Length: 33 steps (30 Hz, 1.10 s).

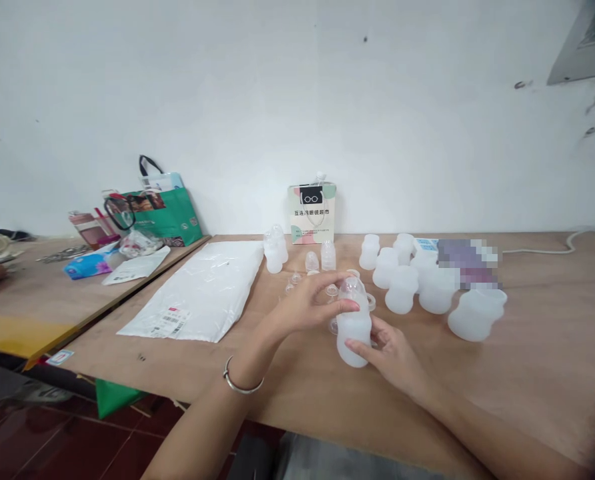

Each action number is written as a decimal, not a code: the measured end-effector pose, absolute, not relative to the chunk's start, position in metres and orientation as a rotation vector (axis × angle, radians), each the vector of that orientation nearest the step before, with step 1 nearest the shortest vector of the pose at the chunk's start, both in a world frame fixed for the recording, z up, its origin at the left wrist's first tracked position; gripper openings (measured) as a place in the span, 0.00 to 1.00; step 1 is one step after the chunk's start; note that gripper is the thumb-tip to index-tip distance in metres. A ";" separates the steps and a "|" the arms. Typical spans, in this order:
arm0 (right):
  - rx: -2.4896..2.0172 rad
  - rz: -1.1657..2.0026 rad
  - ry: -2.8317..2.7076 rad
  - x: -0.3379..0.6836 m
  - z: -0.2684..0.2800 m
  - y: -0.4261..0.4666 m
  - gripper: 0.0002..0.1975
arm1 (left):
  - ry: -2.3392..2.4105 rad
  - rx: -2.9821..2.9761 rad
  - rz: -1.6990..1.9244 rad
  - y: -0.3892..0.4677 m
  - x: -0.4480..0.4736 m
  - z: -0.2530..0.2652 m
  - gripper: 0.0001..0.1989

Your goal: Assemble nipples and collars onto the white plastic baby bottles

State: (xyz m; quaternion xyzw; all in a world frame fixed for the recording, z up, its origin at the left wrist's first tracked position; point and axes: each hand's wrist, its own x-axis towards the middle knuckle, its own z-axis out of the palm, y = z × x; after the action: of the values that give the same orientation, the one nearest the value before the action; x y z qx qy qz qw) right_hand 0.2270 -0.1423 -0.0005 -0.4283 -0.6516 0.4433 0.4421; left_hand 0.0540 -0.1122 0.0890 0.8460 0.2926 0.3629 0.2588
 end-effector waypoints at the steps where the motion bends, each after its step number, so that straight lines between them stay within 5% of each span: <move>1: -1.067 1.086 -1.625 0.227 -0.001 -0.142 0.18 | 0.787 2.276 0.990 -0.113 0.054 0.087 0.20; 11: -1.016 1.114 -1.634 0.228 -0.008 -0.136 0.19 | 0.763 2.144 1.053 -0.112 0.051 0.073 0.20; 16: -0.934 1.075 -1.549 0.226 -0.004 -0.134 0.19 | 0.757 2.057 0.979 -0.116 0.057 0.061 0.31; 24: -0.930 1.031 -1.505 0.228 -0.011 -0.131 0.36 | 0.972 1.952 1.248 -0.095 0.034 0.063 0.19; 28: -0.941 0.993 -1.524 0.229 -0.011 -0.133 0.29 | 1.322 1.816 1.633 -0.051 -0.018 0.069 0.21; 33: -0.961 0.908 -1.626 0.228 -0.009 -0.133 0.22 | 1.731 1.827 1.493 -0.009 -0.064 0.050 0.20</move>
State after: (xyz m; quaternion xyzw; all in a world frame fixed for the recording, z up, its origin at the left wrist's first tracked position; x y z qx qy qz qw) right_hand 0.2277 -0.1334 -0.0094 -0.3972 -0.6722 0.3753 0.4995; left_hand -0.0640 -0.0086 0.0501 0.6208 0.5880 0.5073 0.1074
